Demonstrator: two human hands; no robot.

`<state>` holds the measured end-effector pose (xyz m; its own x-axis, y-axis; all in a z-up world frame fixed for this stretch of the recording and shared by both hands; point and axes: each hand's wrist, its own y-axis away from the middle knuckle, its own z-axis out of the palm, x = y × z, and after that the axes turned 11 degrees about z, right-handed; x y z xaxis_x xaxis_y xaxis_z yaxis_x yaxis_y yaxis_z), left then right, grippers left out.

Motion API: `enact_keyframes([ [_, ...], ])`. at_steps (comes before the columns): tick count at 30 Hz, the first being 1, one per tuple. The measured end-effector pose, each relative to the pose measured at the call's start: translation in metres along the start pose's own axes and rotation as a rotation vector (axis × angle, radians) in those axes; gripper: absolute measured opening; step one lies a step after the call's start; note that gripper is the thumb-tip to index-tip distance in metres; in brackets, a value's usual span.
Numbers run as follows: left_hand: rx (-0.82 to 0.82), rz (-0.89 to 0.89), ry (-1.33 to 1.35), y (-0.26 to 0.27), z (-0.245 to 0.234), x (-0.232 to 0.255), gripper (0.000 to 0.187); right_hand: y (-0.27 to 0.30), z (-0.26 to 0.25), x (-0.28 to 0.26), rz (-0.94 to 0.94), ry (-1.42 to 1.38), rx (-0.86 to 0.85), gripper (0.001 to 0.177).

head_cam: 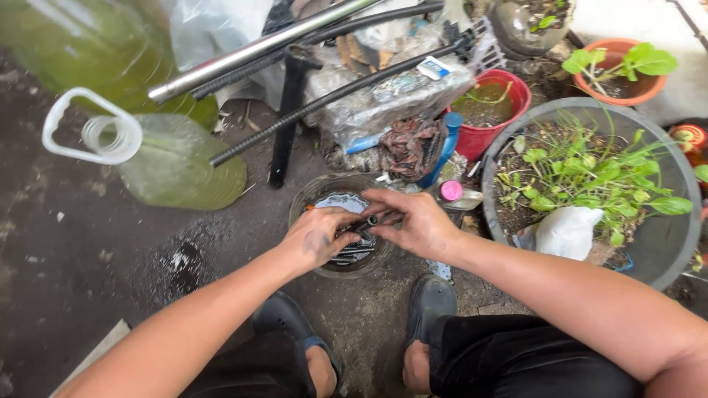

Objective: The person sits on the ground and cleans small metal parts submerged in a bucket of water. They use a brush to scrub the parts and a screwdriver to manipulate them, occasionally picking up and inspecting the items before placing them back into the bucket.

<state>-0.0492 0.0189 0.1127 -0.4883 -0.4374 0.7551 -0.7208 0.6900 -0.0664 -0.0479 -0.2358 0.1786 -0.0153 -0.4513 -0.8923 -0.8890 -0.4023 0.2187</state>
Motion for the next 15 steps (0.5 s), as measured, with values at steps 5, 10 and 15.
enact_keyframes([
  [5, 0.021, -0.023, -0.047, -0.002, -0.012, 0.013, 0.037, -0.004, 0.012, 0.009, 0.033, -0.076, 0.020, 0.067],
  [10, 0.001, -0.137, -0.122, 0.008, 0.012, -0.028, 0.038, -0.014, 0.003, 0.022, 0.053, -0.005, 0.032, 0.085],
  [15, -0.064, -0.264, -0.189, 0.017, 0.011, -0.034, 0.062, -0.012, -0.029, -0.040, 0.560, 0.520, -0.367, 0.101],
])
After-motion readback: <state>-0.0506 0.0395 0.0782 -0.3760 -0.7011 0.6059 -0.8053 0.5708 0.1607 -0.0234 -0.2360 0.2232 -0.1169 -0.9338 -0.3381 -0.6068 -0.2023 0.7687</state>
